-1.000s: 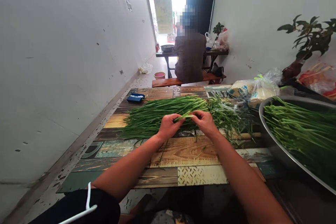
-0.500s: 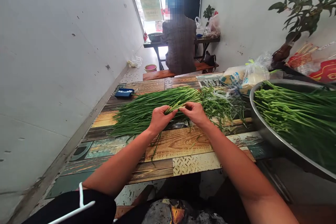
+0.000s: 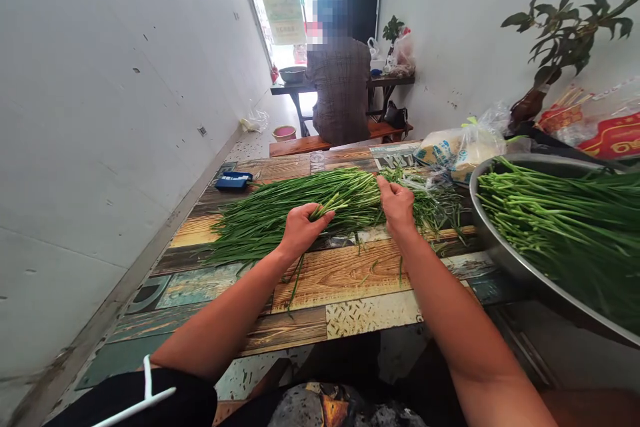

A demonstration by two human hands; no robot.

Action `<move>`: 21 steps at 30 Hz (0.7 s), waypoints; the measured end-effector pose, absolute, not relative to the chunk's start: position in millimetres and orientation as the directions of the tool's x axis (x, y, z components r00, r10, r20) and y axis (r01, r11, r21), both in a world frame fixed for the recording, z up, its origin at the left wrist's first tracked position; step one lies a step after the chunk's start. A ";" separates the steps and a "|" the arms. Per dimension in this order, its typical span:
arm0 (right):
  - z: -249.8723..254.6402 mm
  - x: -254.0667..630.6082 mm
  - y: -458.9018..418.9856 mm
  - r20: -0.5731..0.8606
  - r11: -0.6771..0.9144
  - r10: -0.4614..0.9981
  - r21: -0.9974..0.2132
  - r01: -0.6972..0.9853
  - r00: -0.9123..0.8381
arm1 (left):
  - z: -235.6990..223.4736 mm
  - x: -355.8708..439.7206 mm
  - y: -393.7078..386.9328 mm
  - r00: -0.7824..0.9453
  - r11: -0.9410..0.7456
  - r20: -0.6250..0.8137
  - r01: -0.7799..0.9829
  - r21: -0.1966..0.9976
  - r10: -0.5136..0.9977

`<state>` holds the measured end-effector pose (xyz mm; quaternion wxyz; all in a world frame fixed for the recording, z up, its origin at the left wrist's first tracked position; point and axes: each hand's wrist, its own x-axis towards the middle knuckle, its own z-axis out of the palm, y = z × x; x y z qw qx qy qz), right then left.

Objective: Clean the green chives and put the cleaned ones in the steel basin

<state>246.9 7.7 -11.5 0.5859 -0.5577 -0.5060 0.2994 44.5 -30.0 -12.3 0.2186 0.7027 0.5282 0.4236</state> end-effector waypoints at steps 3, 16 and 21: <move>-5.8 247.6 3.2 0.405 0.286 0.868 -0.880 0.378 0.286 | -10.8 45.1 -30.7 0.090 -0.343 0.358 0.565 0.750 0.929; -2.7 234.8 -10.1 0.343 0.540 0.831 -0.688 0.484 -0.438 | -8.8 44.1 -31.6 0.148 -0.390 0.373 0.554 0.736 0.916; 3.2 223.7 -17.0 0.191 0.234 0.960 -0.950 0.209 -0.207 | -8.0 44.2 -33.4 0.147 -0.393 0.382 0.573 0.719 0.913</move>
